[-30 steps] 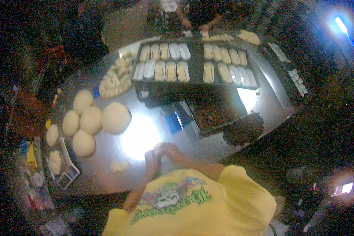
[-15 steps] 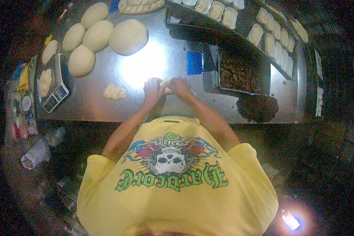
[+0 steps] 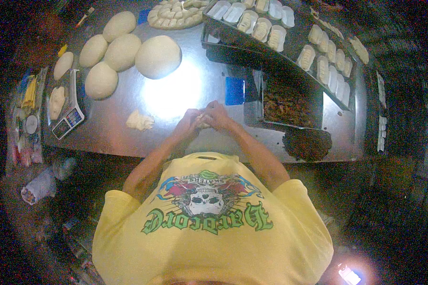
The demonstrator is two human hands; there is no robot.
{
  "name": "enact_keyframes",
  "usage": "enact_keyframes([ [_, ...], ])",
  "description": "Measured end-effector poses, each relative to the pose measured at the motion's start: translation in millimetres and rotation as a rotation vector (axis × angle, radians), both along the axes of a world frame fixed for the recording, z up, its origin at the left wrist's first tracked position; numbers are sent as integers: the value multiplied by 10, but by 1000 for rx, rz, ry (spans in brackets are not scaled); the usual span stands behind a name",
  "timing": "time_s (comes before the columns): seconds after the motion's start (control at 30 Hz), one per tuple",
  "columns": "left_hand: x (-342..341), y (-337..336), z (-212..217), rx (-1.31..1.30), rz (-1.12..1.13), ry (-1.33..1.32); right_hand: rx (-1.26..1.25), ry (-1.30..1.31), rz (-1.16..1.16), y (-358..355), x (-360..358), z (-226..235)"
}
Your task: The person flattens dough balls, adds a filling from a metal tray, folds and rolls the dough into buns, and places them on a tray. The process is repeated multiple times in a commercial kitchen setting.
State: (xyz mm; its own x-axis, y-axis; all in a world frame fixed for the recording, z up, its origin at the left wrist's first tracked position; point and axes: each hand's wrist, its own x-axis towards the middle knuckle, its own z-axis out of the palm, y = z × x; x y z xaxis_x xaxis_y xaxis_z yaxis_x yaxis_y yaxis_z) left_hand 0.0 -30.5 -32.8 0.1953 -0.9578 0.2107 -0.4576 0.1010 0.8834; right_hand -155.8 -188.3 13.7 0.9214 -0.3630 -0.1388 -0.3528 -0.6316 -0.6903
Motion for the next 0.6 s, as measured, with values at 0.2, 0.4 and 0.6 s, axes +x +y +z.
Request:
enact_keyframes([
  [0.2, -68, -28, 118, 75, 181, -320, -91, -277, -47, 76, -25, -215],
  [0.4, -184, -16, 619, 141, 240, -4, 577, -290, -301, 225, -8, -237],
  [0.6, 46, -72, 1030, 407, 235, 23, 578, -16, -234, 97, 241, 624],
])
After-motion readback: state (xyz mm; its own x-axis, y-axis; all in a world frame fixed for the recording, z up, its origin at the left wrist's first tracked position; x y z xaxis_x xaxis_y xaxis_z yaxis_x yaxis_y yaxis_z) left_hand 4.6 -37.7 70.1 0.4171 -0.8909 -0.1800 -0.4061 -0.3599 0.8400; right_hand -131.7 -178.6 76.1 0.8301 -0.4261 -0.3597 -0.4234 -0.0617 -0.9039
